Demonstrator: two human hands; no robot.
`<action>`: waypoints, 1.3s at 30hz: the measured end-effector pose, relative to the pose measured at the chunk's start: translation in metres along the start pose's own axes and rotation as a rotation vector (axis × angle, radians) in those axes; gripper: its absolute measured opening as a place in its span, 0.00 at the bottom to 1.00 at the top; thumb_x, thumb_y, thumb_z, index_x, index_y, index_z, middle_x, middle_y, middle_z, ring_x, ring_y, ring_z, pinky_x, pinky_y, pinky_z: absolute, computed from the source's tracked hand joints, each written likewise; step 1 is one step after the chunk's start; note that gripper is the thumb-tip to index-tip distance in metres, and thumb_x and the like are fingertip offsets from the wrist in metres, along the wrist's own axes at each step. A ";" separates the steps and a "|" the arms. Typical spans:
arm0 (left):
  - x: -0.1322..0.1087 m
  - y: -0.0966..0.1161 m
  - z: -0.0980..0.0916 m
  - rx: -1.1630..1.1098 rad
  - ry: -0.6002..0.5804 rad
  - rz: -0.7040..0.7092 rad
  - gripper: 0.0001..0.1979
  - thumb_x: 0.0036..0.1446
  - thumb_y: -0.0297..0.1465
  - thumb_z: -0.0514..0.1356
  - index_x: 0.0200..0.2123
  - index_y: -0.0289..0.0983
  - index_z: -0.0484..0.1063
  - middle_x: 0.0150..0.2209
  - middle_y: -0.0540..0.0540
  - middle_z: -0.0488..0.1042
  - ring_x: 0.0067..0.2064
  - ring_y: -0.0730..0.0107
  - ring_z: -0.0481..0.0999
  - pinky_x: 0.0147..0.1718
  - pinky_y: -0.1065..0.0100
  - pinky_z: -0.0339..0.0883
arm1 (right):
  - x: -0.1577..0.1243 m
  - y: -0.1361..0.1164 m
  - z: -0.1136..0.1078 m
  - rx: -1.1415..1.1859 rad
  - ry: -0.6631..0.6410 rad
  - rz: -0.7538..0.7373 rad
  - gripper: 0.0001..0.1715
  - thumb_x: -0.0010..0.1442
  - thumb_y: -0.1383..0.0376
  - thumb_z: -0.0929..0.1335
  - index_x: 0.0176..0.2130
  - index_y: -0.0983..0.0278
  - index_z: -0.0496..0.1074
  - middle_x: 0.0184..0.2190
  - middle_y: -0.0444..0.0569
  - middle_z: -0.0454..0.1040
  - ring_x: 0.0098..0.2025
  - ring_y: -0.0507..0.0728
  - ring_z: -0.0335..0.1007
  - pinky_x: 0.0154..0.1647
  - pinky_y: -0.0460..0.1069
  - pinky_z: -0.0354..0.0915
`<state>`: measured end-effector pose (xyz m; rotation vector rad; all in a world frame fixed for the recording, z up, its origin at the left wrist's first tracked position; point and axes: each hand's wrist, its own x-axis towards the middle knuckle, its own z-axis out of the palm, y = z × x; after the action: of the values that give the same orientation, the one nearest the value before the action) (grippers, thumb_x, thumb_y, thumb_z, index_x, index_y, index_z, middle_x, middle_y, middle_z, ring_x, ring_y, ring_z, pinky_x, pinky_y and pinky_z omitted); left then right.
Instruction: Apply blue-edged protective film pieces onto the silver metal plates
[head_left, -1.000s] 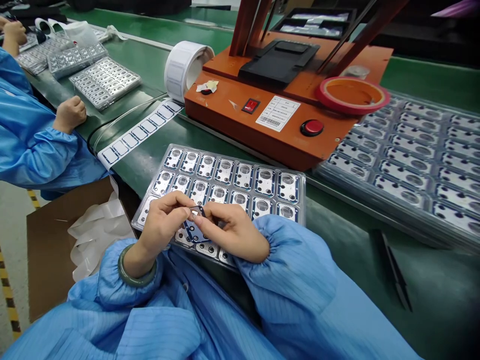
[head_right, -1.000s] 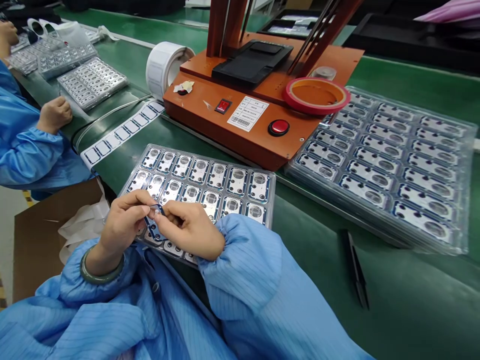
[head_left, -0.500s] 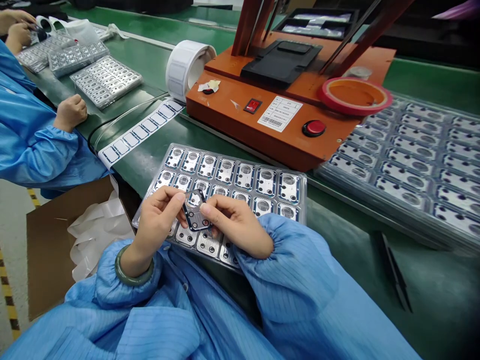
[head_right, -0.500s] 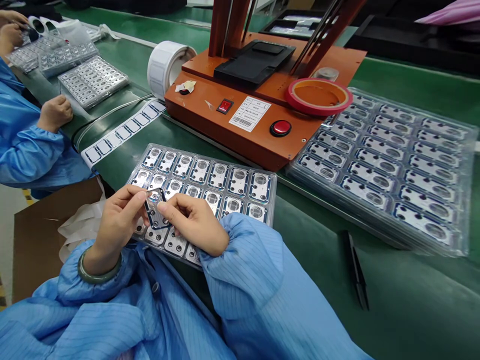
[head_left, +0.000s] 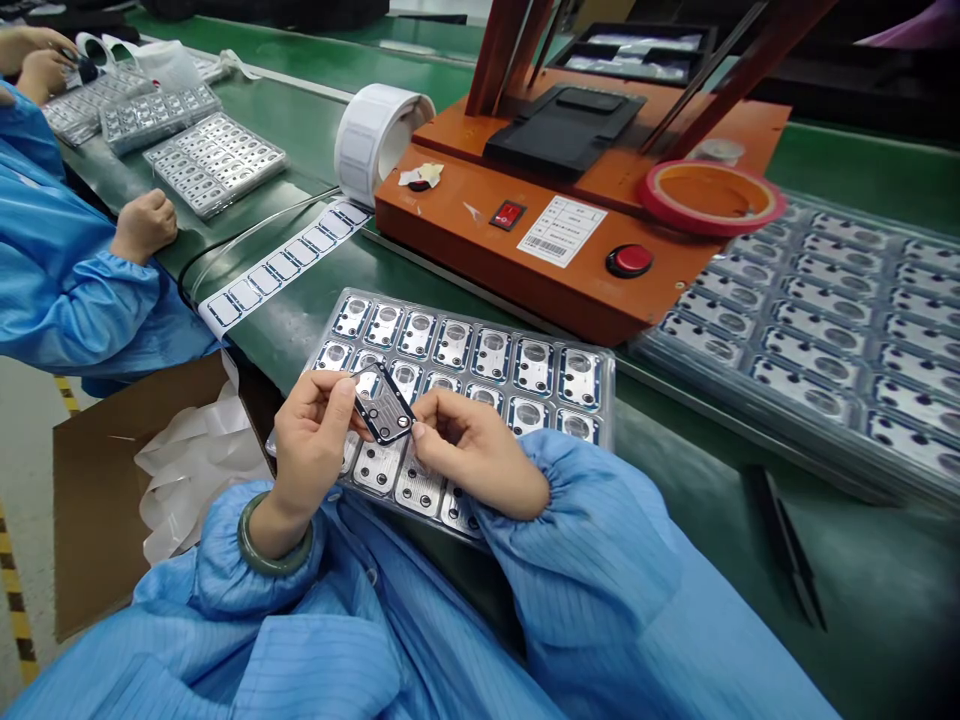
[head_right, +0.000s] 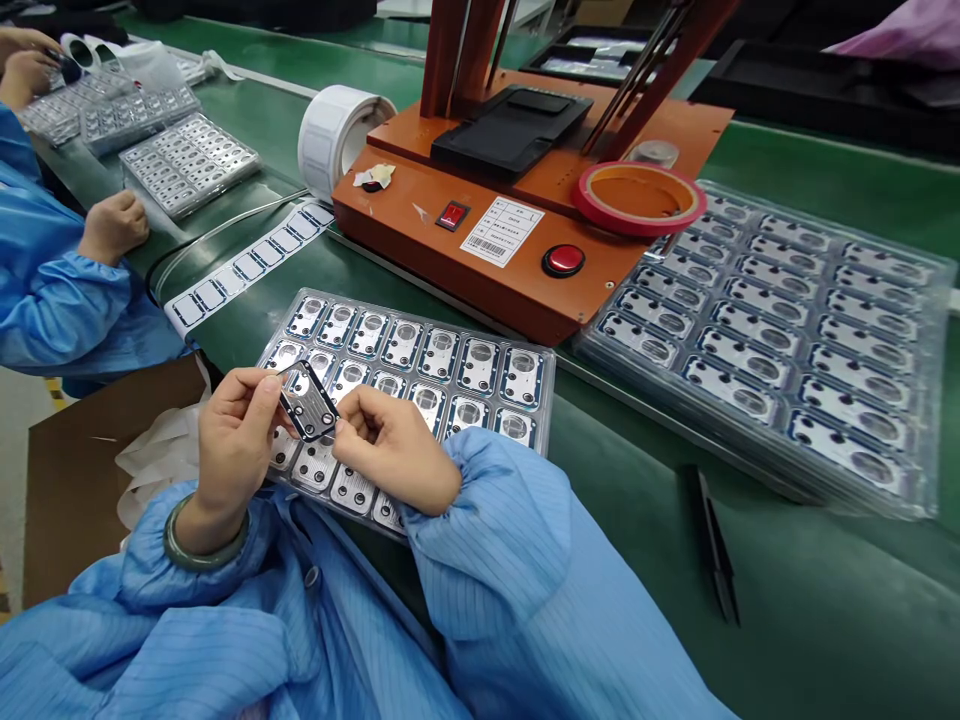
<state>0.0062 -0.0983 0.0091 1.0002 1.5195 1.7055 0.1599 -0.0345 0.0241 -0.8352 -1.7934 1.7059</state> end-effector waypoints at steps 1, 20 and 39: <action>0.000 0.000 0.000 0.009 0.002 0.003 0.09 0.59 0.37 0.59 0.34 0.37 0.69 0.20 0.55 0.71 0.20 0.78 0.71 0.20 0.77 0.66 | 0.000 0.000 0.001 -0.008 0.004 0.001 0.05 0.51 0.65 0.65 0.26 0.63 0.63 0.19 0.37 0.59 0.21 0.46 0.53 0.22 0.44 0.54; 0.009 0.003 -0.008 0.209 0.066 0.016 0.10 0.59 0.38 0.59 0.37 0.37 0.73 0.22 0.54 0.71 0.23 0.78 0.70 0.25 0.75 0.66 | -0.001 0.006 0.002 -0.053 0.071 0.002 0.15 0.60 0.55 0.65 0.31 0.64 0.67 0.22 0.43 0.69 0.23 0.49 0.64 0.25 0.46 0.62; 0.041 -0.004 -0.092 0.906 -0.436 0.199 0.10 0.61 0.36 0.56 0.40 0.41 0.74 0.35 0.47 0.71 0.35 0.69 0.72 0.34 0.68 0.67 | 0.001 0.006 0.002 -0.165 0.056 -0.017 0.19 0.63 0.54 0.64 0.27 0.64 0.68 0.20 0.44 0.70 0.23 0.50 0.65 0.25 0.46 0.62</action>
<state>-0.0940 -0.1095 0.0064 1.8720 1.9362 0.7547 0.1584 -0.0351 0.0184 -0.9236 -1.9175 1.5240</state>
